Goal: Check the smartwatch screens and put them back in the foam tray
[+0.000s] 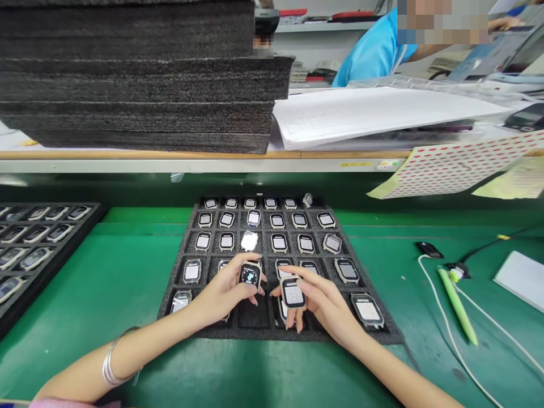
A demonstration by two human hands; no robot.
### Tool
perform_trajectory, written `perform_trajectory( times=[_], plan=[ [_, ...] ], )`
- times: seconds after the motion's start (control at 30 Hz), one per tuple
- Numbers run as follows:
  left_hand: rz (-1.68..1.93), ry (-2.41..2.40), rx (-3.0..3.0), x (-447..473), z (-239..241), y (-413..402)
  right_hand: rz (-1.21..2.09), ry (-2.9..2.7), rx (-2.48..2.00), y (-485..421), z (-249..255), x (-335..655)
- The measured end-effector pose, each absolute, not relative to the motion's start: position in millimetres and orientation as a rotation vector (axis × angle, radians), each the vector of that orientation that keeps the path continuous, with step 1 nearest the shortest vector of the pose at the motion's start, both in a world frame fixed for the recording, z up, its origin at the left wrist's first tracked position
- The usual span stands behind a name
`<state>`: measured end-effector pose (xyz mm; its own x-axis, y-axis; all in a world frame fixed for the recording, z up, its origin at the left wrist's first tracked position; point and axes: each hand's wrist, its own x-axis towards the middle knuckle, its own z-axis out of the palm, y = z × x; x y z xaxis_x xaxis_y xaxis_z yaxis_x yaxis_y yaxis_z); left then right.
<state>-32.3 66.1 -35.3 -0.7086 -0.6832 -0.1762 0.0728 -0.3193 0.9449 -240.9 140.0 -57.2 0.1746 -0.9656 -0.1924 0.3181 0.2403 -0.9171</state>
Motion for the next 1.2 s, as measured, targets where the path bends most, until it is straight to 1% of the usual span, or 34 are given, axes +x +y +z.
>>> perform_trajectory(
  times=[0.1,0.2,0.73,1.03,1.2],
  plan=[
    [-2.206,-1.284,0.736,-31.8,-32.4,65.2,-1.101,0.947,-0.875,140.0,-56.5,-241.3],
    [-2.242,-1.239,0.703,-31.0,-32.4,64.7,-1.123,0.938,-0.872,140.4,-53.9,-241.5],
    [-2.174,-1.355,0.639,-30.9,-35.9,66.7,-1.156,0.925,-0.885,139.6,-52.4,-242.1],
    [-2.086,-1.418,0.754,-32.1,-38.1,68.0,-1.165,0.925,-0.891,140.0,-51.8,-241.4],
    [-2.085,-1.419,0.688,-30.6,-38.3,67.6,-1.163,0.925,-0.888,139.2,-52.4,-241.3]
  ],
)
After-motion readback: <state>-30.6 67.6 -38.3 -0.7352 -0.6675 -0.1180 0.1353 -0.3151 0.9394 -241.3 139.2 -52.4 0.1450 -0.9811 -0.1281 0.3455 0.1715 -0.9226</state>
